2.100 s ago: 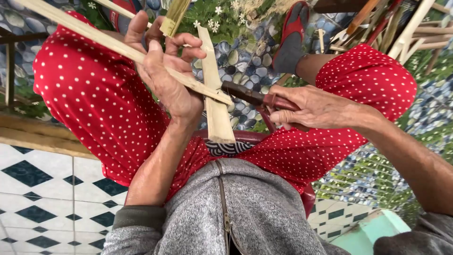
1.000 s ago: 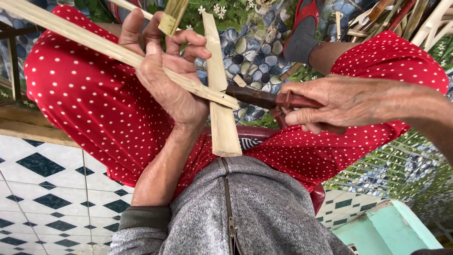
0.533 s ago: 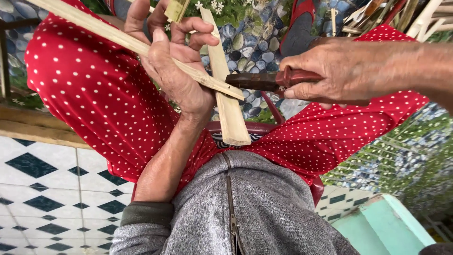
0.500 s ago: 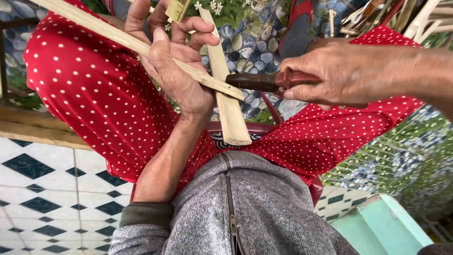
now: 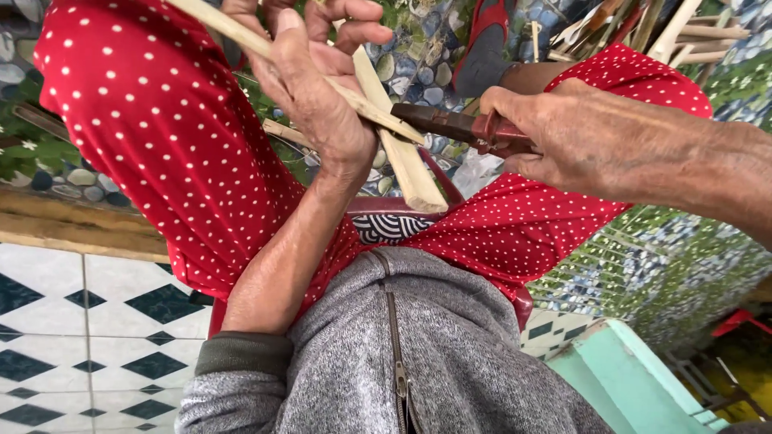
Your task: The person assembles a bamboo structure by inserting nails into pre-drilled holes using pliers. They hold the bamboo pieces together and use the pliers to push the nails into place, occasionally adjusting the pieces.
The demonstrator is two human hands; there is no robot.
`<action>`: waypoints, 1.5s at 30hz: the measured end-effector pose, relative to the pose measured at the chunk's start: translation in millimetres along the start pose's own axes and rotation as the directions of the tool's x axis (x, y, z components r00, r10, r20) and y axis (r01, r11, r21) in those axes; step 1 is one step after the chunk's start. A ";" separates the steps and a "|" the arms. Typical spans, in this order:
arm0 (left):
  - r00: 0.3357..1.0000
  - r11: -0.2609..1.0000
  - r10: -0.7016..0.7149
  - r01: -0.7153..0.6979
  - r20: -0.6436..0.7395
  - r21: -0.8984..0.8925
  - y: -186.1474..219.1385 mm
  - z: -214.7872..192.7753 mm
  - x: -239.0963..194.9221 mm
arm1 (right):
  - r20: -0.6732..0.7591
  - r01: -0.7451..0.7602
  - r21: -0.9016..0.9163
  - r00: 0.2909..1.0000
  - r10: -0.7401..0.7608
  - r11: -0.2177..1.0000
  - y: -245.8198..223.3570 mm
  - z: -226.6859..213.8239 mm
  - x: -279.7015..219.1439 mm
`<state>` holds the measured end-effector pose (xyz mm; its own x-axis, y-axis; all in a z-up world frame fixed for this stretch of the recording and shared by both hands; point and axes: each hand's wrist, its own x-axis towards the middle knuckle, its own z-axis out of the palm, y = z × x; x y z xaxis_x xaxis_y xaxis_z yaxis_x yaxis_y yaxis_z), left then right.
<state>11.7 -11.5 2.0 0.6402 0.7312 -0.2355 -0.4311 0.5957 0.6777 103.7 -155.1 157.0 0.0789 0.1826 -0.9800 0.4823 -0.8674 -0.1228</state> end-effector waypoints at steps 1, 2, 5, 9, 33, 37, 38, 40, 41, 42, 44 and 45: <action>1.000 1.000 0.002 -0.002 -0.005 -0.007 -2.1 -3.6 -0.6 | 0.001 -0.005 -0.007 1.000 0.005 1.000 -1.1 0.5 0.0; 0.999 1.000 0.020 -0.019 0.039 -0.019 -4.2 -6.9 -1.1 | -0.013 -0.010 -0.028 1.000 0.010 1.000 -2.0 0.9 -0.1; 1.000 1.000 -0.004 0.004 0.031 0.011 -2.7 -5.1 -1.4 | -0.052 -0.004 -0.067 0.999 0.000 0.998 -2.4 3.6 -2.9; 0.989 0.990 -0.109 0.118 -0.102 0.083 10.8 7.7 4.4 | -0.042 -0.082 -0.116 0.996 0.077 0.990 -2.8 11.0 -1.6; 0.979 0.963 0.095 -0.044 -0.181 0.266 -13.9 -8.3 -3.2 | -0.277 -0.015 -0.408 0.955 -0.108 0.913 -4.7 29.0 -12.6; 0.992 0.963 0.094 -0.067 -0.090 0.261 -23.3 -28.7 -2.9 | -0.248 -0.005 -0.272 0.967 -0.065 0.962 1.2 41.9 -8.6; 0.993 0.967 0.010 0.021 -0.117 0.255 -29.6 -38.7 -6.1 | -0.290 0.100 -0.175 0.946 -0.148 0.979 5.8 48.5 -6.6; 0.989 0.962 -0.073 0.105 -0.132 0.251 -28.0 -39.5 -5.9 | -0.354 0.209 -0.074 0.909 -0.222 0.975 14.8 63.1 1.7; 0.997 0.990 -0.065 0.071 -0.053 0.122 -19.9 -30.3 -2.7 | -0.353 0.221 0.009 0.913 -0.204 0.975 18.8 70.8 7.9; 0.999 0.999 -0.044 0.045 0.029 -0.010 -11.9 -20.6 2.1 | -0.354 0.234 0.092 0.916 -0.188 0.968 22.4 77.7 15.3; 0.997 1.000 -0.020 0.021 0.076 -0.009 -6.2 -14.3 4.2 | -0.368 0.265 0.206 0.913 -0.176 0.942 29.1 92.9 23.6; 0.994 1.000 0.003 -0.002 0.107 -0.011 -3.4 -11.9 4.6 | -0.366 0.289 0.311 0.916 -0.167 0.905 32.2 101.3 28.7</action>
<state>8.6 -6.3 -9.7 0.7033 0.6932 -0.1575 -0.4395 0.5982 0.6701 33.2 -224.7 109.1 0.3109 0.4813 -0.8196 0.1884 -0.8764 -0.4432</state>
